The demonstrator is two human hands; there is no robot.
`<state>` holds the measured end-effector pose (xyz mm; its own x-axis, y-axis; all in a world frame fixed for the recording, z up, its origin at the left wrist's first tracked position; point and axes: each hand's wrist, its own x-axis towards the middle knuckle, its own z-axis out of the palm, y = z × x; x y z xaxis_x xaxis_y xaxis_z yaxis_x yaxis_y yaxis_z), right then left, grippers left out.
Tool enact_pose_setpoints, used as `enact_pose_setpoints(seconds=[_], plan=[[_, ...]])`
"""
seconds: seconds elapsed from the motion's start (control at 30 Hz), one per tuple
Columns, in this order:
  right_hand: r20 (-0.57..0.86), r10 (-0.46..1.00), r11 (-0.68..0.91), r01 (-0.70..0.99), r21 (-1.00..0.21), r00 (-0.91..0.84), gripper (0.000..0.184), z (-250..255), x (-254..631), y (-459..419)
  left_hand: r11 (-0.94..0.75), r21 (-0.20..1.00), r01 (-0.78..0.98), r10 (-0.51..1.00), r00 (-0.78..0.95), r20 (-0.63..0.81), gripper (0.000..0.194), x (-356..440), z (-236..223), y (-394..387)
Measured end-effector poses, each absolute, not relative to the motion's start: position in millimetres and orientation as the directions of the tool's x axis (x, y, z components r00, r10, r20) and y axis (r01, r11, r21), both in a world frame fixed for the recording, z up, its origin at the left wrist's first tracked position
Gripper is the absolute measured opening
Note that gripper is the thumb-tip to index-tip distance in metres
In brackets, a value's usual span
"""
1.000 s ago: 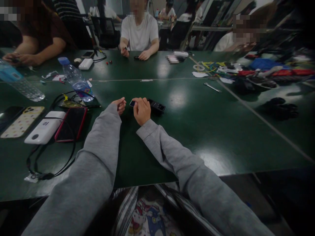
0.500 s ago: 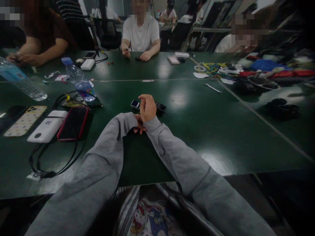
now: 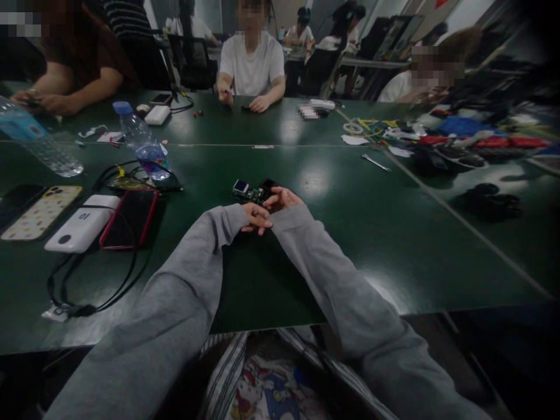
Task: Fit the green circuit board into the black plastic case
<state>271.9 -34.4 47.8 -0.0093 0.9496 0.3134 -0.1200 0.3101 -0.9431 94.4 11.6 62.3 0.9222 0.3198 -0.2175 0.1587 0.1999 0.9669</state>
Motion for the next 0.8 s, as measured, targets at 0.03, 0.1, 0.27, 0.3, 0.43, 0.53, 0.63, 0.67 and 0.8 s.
enact_pose_setpoints(seconds=[0.03,0.1,0.27,0.3,0.43,0.53,0.63,0.67,0.8], plan=[[0.318,0.947,0.320,-0.110,-0.941,0.029,0.044,52,282,-29,0.229,0.965,0.124,0.343,0.918,-0.199,0.033,91,62,11],[0.290,0.957,0.290,-0.004,-0.957,0.025,0.045,62,306,-19,0.278,0.958,0.076,0.352,0.919,-0.176,0.037,80,60,15],[0.484,0.806,0.355,0.376,-0.856,0.340,0.051,78,352,-5,0.429,0.885,-0.181,0.676,0.714,-0.181,0.026,38,51,47],[0.526,0.776,0.337,0.477,-0.812,0.347,0.051,77,353,-5,0.429,0.853,-0.296,0.774,0.608,-0.178,0.033,30,49,54],[0.565,0.796,0.220,0.767,-0.602,0.216,0.042,63,333,-8,0.278,0.743,-0.608,0.958,0.225,-0.175,0.041,6,46,74],[0.542,0.825,0.198,0.814,-0.546,0.162,0.036,52,320,-10,0.202,0.706,-0.679,0.978,0.105,-0.178,0.042,5,44,79],[0.578,0.793,0.215,0.800,-0.561,0.192,0.036,47,321,-8,0.219,0.718,-0.661,0.972,0.088,-0.216,0.034,15,43,85],[0.589,0.784,0.230,0.791,-0.567,0.195,0.036,46,324,-7,0.236,0.734,-0.637,0.968,0.089,-0.234,0.028,19,43,86],[0.629,0.768,0.314,0.782,-0.538,0.124,0.039,45,333,-2,0.192,0.821,-0.537,0.979,0.053,-0.195,0.013,37,43,86]])
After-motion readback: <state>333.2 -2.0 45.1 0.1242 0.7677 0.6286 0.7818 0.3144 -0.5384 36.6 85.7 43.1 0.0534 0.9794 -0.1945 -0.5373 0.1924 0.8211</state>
